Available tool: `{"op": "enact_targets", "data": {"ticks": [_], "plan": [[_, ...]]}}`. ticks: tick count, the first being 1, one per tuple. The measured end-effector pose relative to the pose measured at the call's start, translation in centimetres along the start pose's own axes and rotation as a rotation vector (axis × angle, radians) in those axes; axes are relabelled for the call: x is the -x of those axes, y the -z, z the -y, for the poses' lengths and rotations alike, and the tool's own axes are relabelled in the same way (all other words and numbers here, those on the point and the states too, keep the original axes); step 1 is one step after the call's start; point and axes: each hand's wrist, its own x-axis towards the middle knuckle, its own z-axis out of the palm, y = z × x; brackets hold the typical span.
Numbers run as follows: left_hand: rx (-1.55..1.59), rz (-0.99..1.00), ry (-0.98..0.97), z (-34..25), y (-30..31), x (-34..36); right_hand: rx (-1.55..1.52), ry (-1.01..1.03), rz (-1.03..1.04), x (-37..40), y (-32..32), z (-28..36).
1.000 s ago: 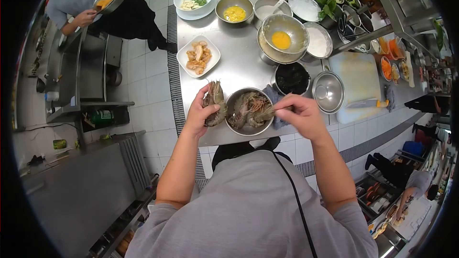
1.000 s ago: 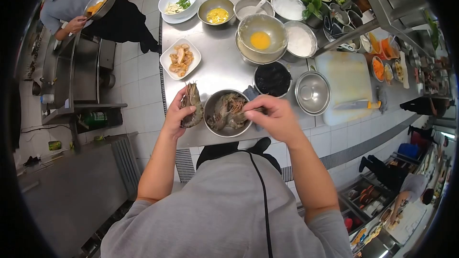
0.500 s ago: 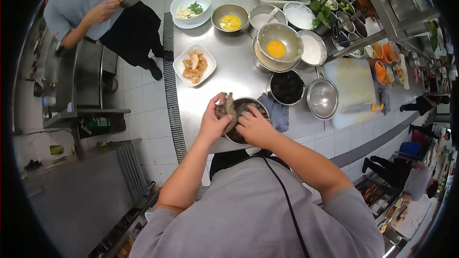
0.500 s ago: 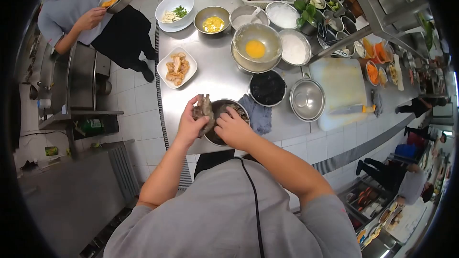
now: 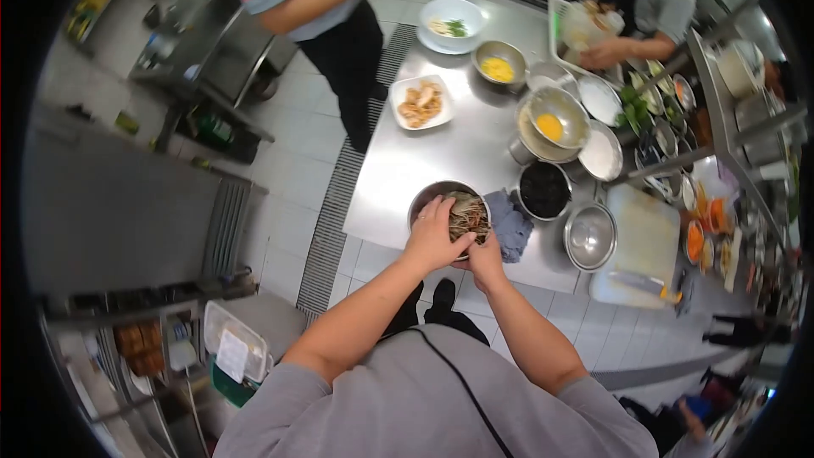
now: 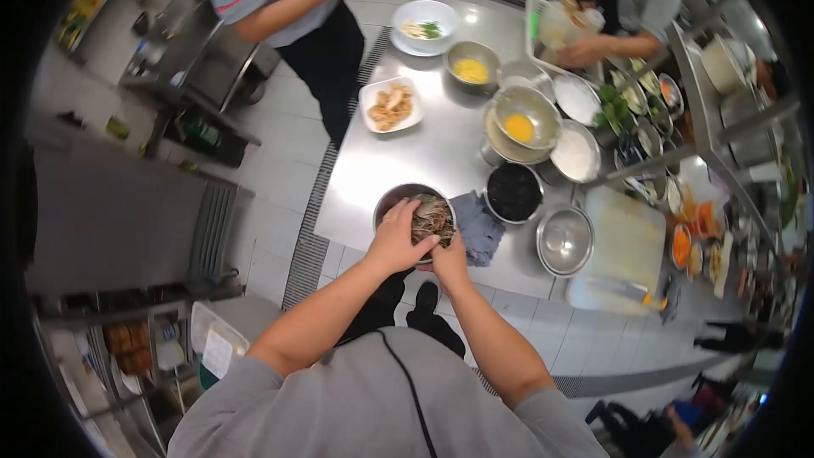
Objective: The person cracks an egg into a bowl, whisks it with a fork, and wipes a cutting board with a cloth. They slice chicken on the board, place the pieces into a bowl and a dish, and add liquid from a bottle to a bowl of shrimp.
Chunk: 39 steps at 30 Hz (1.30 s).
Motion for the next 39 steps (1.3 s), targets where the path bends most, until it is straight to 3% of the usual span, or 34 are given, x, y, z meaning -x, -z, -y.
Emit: {"op": "enact_targets", "data": {"ticks": [5, 10, 12, 14, 17, 19, 20, 22, 26, 29, 30, 32, 33, 39], "plan": [[0.077, -0.286, 0.148, 2.2, 0.9, 7.5, 0.252, -0.015, 0.154, 3.9, -4.1, -1.0], [0.074, -0.627, 0.33, 7.7, 4.2, 18.2, 0.521, 0.005, 0.42, 10.4, -14.3, -4.4], [0.195, -0.869, 0.366, 11.1, 6.6, 22.9, 0.647, 0.082, 0.541, 13.0, -19.6, -6.9], [0.213, -1.029, 0.404, 14.1, 10.2, 28.0, 0.977, 0.456, 0.604, 15.8, -25.3, -10.2], [0.272, -1.288, 0.386, 19.9, 15.3, 35.8, 1.066, 0.357, 0.761, 21.3, -35.2, -14.5], [0.381, -1.446, 0.368, 23.9, 18.4, 40.9, 1.092, 0.733, 0.877, 24.4, -40.8, -19.4], [0.479, -1.539, 0.395, 26.0, 19.7, 43.2, 1.109, 0.722, 0.895, 26.4, -43.7, -21.2], [0.713, -1.681, 0.276, 30.3, 22.1, 47.5, 1.314, 0.844, 0.949, 30.8, -49.8, -23.4], [1.124, -1.875, 0.007, 28.9, 30.5, 53.4, 1.47, 1.061, 1.049, 37.6, -57.6, -26.6], [1.311, -1.974, -0.124, 32.9, 33.7, 55.7, 1.456, 1.391, 1.036, 41.4, -62.2, -27.6], [1.32, -1.988, -0.129, 33.3, 35.0, 56.2, 1.469, 1.398, 1.045, 42.1, -63.5, -27.8], [1.524, -1.987, -0.587, 33.3, 37.3, 57.0, 1.3, 1.641, 1.054, 43.4, -65.6, -28.2], [1.471, -1.973, -0.668, 32.9, 38.2, 57.3, 1.31, 1.643, 1.056, 44.1, -66.5, -28.2], [1.541, -1.924, -0.814, 34.0, 42.7, 57.5, 1.223, 1.885, 1.057, 48.5, -70.8, -26.1]]}}
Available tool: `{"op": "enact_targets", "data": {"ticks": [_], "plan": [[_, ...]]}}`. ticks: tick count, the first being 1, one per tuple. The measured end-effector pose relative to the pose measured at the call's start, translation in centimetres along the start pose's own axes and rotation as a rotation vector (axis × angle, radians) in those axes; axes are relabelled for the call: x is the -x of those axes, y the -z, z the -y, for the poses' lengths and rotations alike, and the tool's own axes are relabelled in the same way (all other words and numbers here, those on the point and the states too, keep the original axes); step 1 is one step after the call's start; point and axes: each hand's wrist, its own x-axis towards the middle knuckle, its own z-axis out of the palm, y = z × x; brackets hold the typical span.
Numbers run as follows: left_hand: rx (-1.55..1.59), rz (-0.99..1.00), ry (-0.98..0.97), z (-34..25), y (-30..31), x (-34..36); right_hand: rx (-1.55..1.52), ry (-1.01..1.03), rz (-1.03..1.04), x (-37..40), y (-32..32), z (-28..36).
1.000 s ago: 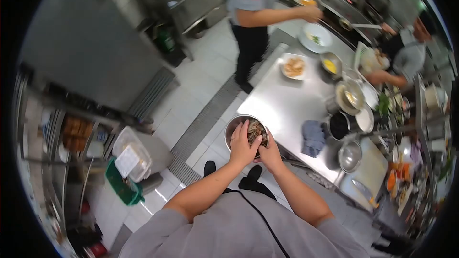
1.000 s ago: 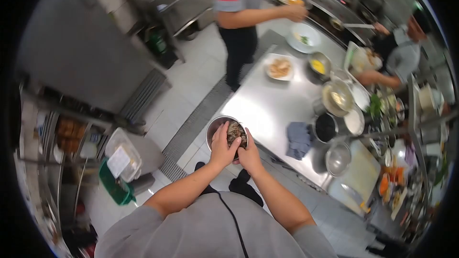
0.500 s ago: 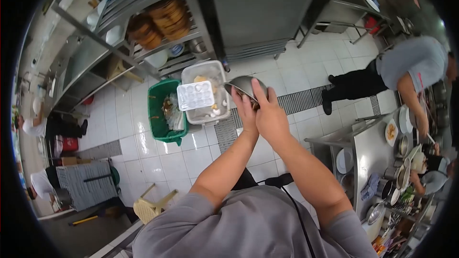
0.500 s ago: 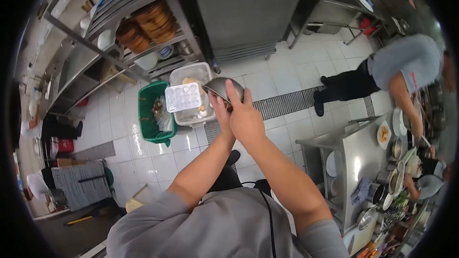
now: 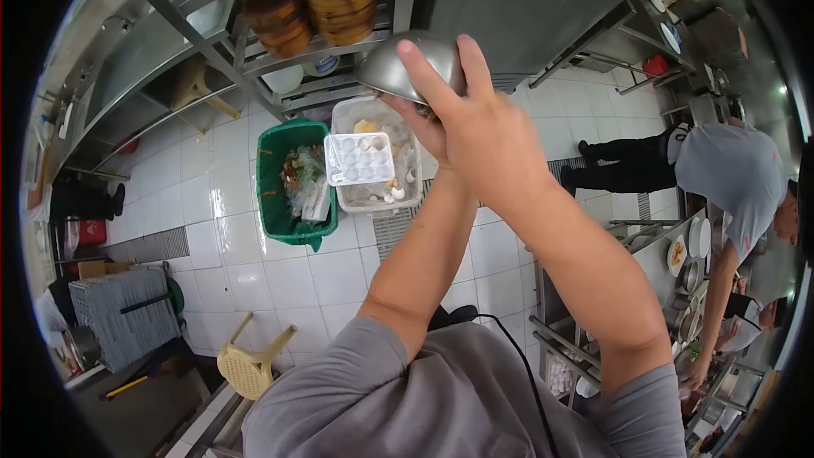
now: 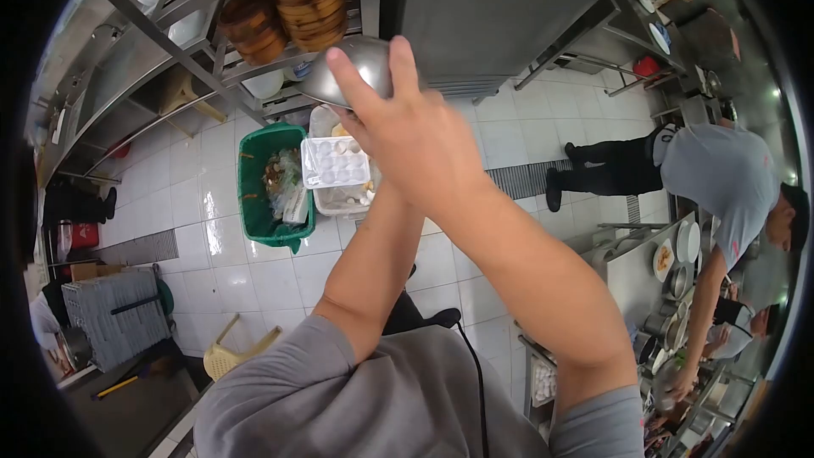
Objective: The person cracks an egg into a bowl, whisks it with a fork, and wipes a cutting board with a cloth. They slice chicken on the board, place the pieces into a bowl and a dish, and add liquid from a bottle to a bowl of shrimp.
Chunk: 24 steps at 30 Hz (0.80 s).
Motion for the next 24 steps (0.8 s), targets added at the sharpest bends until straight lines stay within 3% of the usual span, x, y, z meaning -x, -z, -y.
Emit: {"op": "enact_targets", "data": {"ticks": [8, 14, 16, 18, 20, 21, 23, 24], "plan": [[-0.07, -0.048, 0.046, 0.8, 0.7, -2.0, 0.132, 0.078, -0.011, -4.4, 5.4, 0.9], [-0.212, -0.095, 0.035, -0.2, 3.1, -1.9, 0.15, 0.043, -0.028, -3.5, 3.6, -0.3], [-0.408, -0.09, -0.008, -1.0, 4.8, -2.9, -0.217, -0.091, -0.087, -1.5, 0.5, -2.0], [-0.812, 0.019, -0.103, -2.3, 7.1, -3.2, -0.539, -0.48, -0.02, 2.8, -3.3, -3.2], [-1.398, 0.393, -0.114, -2.5, 7.9, -1.1, -0.847, -0.633, -0.162, 9.3, -9.6, -5.4], [-1.722, 0.664, -0.143, -3.7, 8.1, 1.4, -1.063, -0.966, 0.023, 12.0, -8.2, -6.0], [-1.923, 0.822, 0.15, -3.6, 9.8, 6.9, -1.374, -1.349, 0.014, 18.7, -8.7, -6.7], [-1.843, 0.865, 0.236, -3.7, 10.6, 9.3, -1.359, -1.403, -0.044, 23.0, -9.3, -6.5]]}}
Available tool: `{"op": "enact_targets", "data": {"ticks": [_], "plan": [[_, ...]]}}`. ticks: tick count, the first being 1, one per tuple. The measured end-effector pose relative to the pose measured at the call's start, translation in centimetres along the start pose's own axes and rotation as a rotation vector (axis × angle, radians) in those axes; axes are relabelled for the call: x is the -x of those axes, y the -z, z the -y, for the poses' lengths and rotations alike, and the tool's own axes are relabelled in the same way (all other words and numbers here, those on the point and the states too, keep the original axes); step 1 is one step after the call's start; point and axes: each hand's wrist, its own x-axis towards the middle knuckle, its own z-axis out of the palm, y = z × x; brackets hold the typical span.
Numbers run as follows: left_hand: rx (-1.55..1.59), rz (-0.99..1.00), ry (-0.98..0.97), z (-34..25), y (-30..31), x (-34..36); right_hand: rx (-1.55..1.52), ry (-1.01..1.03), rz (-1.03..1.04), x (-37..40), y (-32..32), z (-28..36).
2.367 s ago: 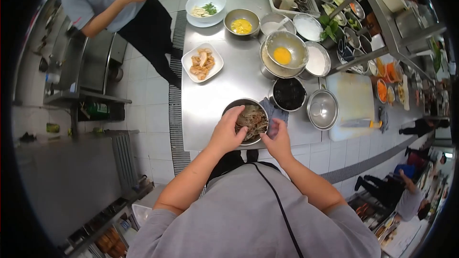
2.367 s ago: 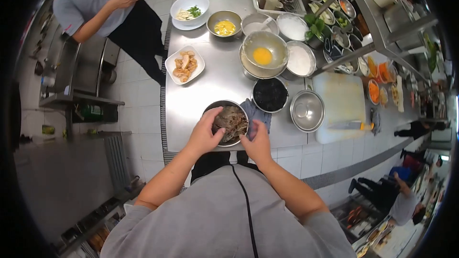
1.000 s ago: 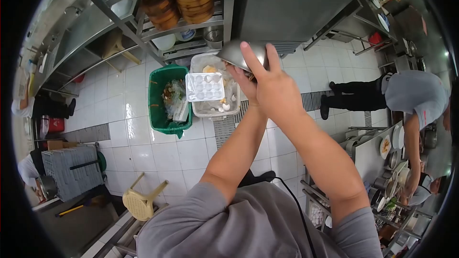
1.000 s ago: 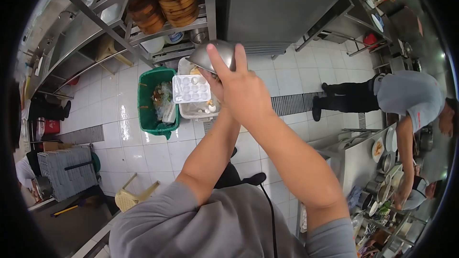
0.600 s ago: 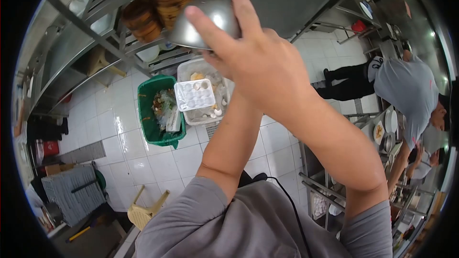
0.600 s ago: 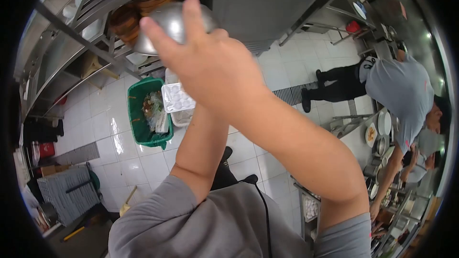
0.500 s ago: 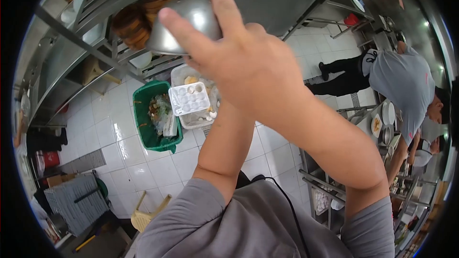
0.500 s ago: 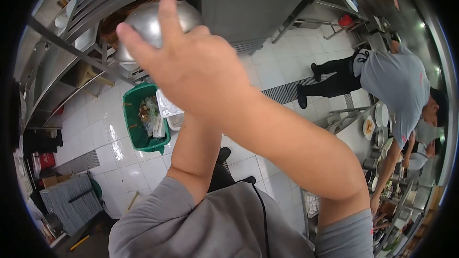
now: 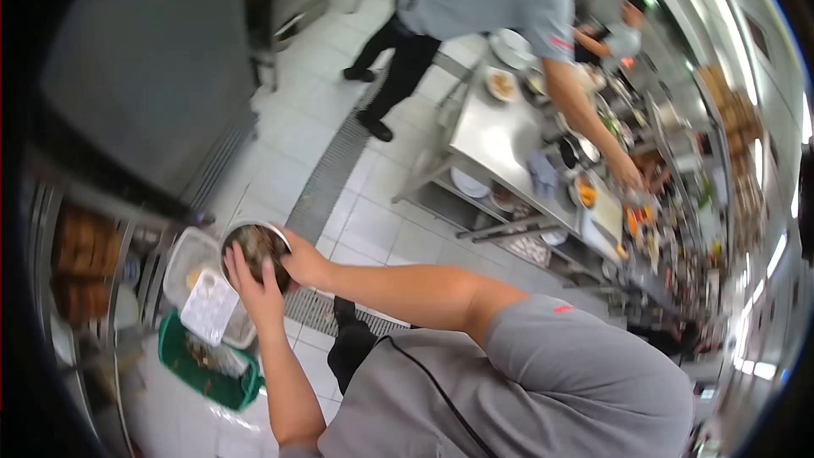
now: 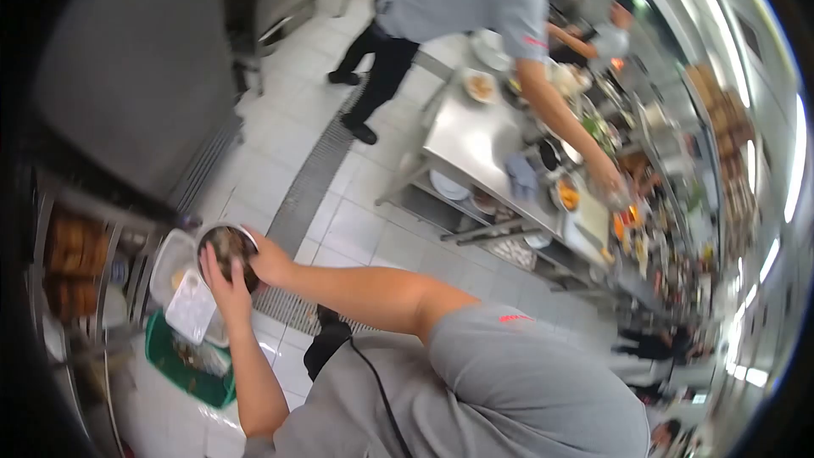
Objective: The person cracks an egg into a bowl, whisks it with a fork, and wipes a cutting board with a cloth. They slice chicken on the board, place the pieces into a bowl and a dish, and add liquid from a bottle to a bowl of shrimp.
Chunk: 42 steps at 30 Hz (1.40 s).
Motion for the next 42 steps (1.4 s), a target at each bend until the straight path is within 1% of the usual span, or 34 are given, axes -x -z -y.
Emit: {"op": "enact_targets", "data": {"ticks": [1, 3, 4, 5, 6, 7, 9, 10, 11, 13, 15, 16, 18, 19, 20, 22, 23, 25, 26, 27, 29, 30, 31, 33, 34, 36, 37, 39, 40, 41, 42], "plan": [[0.075, 0.064, -0.015, -0.6, -1.3, 1.6, -0.032, -0.005, -0.054, 0.9, 2.3, -2.5], [0.055, 0.116, -0.068, -4.0, -2.9, 3.8, -0.137, -0.125, -0.038, 5.0, 8.1, -3.7], [0.069, 0.145, -0.094, -4.5, -4.1, 4.3, -0.15, -0.153, -0.086, 6.8, 10.5, -4.7], [0.042, 0.136, -0.08, -5.1, -5.5, 4.6, -0.165, -0.182, -0.129, 8.7, 13.0, -5.4], [0.012, 0.127, -0.068, -5.6, -7.1, 4.8, -0.216, -0.165, -0.183, 10.7, 15.3, -5.8], [0.018, 0.151, -0.097, -5.9, -8.6, 4.9, -0.268, -0.144, -0.234, 12.7, 17.5, -6.3], [0.3, 0.59, 0.248, -5.8, -12.1, 4.2, -0.303, -0.185, -0.327, 16.4, 21.8, -7.1], [0.271, 0.701, 0.155, -6.1, -14.6, 4.0, -0.327, -0.162, -0.345, 18.3, 23.9, -7.5], [0.257, 0.718, 0.127, -8.0, -16.5, 3.9, -0.361, -0.142, -0.386, 20.2, 26.0, -7.8], [0.316, 0.999, 0.245, -12.4, -21.0, 4.4, -0.415, -0.1, -0.435, 23.8, 29.8, -8.2], [0.32, 1.048, 0.18, -15.8, -26.0, 5.5, -0.467, -0.028, -0.546, 26.9, 33.0, -8.3], [0.335, 1.091, 0.148, -17.7, -27.8, 5.9, -0.487, -0.013, -0.542, 28.3, 34.7, -8.5], [0.293, 1.098, 0.09, -23.7, -30.9, 7.3, -0.48, 0.058, -0.655, 30.6, 38.4, -9.1], [0.266, 1.112, 0.048, -26.2, -32.1, 7.7, -0.498, 0.069, -0.637, 31.7, 40.3, -9.3], [0.242, 1.1, 0.045, -27.4, -33.8, 8.0, -0.548, 0.063, -0.628, 32.6, 42.5, -9.3], [0.333, 1.118, 0.063, -28.7, -38.8, 9.0, -0.623, 0.051, -0.61, 34.0, 46.9, -9.8], [0.327, 1.123, 0.057, -29.6, -40.8, 9.3, -0.631, 0.056, -0.612, 34.3, 48.9, -10.4], [0.399, 1.018, 0.22, -31.2, -44.5, 9.2, -0.546, 0.106, -0.7, 34.9, 52.9, -12.1], [0.315, 0.991, 0.198, -31.8, -46.3, 8.6, -0.534, 0.086, -0.746, 35.2, 55.0, -13.6], [0.343, 0.935, 0.242, -32.3, -48.1, 8.2, -0.551, 0.089, -0.759, 35.6, 56.6, -14.8], [0.31, 0.82, 0.275, -33.1, -50.9, 7.0, -0.591, 0.024, -0.861, 36.7, 59.7, -16.7], [0.293, 0.826, 0.269, -32.6, -52.6, 5.9, -0.572, -0.02, -0.92, 37.4, 60.6, -17.7], [0.295, 0.824, 0.316, -32.0, -54.1, 5.5, -0.586, -0.017, -0.943, 38.2, 61.5, -18.7], [0.373, 0.84, 0.464, -33.9, -55.1, 5.9, -0.601, -0.076, -1.058, 39.3, 62.8, -21.6], [0.361, 0.867, 0.46, -34.9, -55.1, 5.9, -0.619, -0.082, -1.08, 39.7, 63.5, -22.9], [-0.012, 1.389, 0.491, -38.6, -55.2, 5.1, -0.49, -0.102, -1.218, 40.2, 66.0, -23.6], [-0.107, 1.449, 0.472, -42.0, -55.1, 6.2, -0.499, -0.095, -1.243, 40.0, 67.7, -22.9], [-0.044, 1.526, -0.081, -43.8, -59.2, 8.6, -0.648, 0.007, -1.381, 39.4, 70.7, -21.1], [0.025, 1.438, -0.426, -47.4, -60.5, 10.2, -0.652, 0.001, -1.392, 39.0, 72.2, -19.6], [0.099, 1.322, -0.763, -52.0, -62.4, 11.8, -0.735, -0.006, -1.458, 38.4, 73.7, -17.6], [0.102, 1.314, -0.846, -55.5, -65.3, 13.4, -0.824, -0.016, -1.525, 37.6, 74.4, -16.4]]}}
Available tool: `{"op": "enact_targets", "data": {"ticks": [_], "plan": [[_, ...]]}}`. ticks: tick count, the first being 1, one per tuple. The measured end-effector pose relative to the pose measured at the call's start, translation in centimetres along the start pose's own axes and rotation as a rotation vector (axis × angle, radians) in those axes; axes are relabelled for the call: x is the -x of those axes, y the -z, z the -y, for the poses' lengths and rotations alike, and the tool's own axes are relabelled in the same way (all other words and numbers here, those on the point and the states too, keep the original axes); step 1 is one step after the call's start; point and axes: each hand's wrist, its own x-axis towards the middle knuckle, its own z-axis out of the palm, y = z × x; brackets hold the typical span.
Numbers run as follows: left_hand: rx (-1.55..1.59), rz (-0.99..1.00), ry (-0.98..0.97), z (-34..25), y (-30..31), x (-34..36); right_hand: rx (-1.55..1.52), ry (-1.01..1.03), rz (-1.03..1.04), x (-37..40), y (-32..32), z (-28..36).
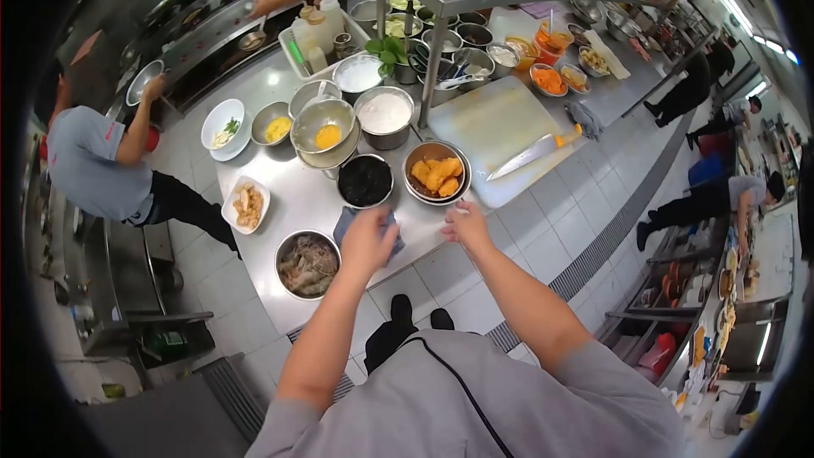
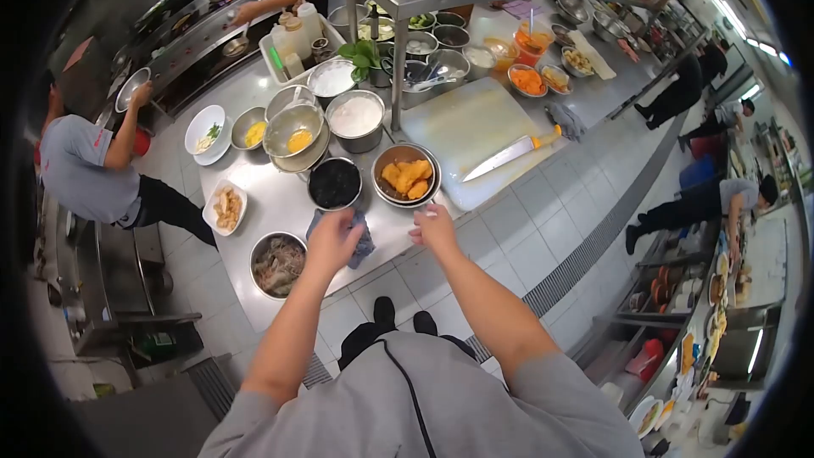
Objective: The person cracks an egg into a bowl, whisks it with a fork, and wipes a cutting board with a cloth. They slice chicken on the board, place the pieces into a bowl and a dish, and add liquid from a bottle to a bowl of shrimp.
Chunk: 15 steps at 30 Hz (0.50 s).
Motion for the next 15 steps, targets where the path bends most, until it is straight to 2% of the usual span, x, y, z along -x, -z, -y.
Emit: {"op": "enact_targets", "data": {"ticks": [1, 3, 4, 7, 10, 11, 13, 14, 15], "plan": [[-0.113, -0.127, -0.288, -0.4, -1.3, -4.2, -0.006, -0.004, -0.019, -0.3, -0.8, 0.4], [-0.312, -0.069, -0.344, -2.3, -3.2, -11.6, -0.129, -0.031, -0.061, -1.1, -2.1, 1.1], [-0.467, 0.04, -0.296, -2.5, -4.3, -14.6, -0.139, -0.029, -0.082, -1.8, -2.4, 0.9], [-0.592, 0.187, -0.261, -1.1, -7.3, -20.0, -0.246, -0.037, -0.141, -3.5, -2.5, 0.6], [-0.619, 0.197, -0.403, 0.5, -8.2, -22.2, -0.265, -0.036, -0.212, -3.1, -2.4, 1.6], [-0.58, 0.204, -0.344, -0.2, -7.9, -22.0, -0.286, -0.042, -0.237, -2.8, -2.2, 1.7], [-0.517, 0.196, -0.286, -0.2, -8.1, -22.1, -0.133, 0.0, -0.248, -2.5, -2.1, 2.4], [-0.519, 0.203, -0.299, -0.6, -7.9, -22.2, -0.154, -0.007, -0.252, -2.9, -2.2, 2.1], [-0.449, 0.253, -0.229, -0.9, -7.6, -22.3, -0.163, -0.006, -0.26, -3.1, -2.3, 1.9]]}}
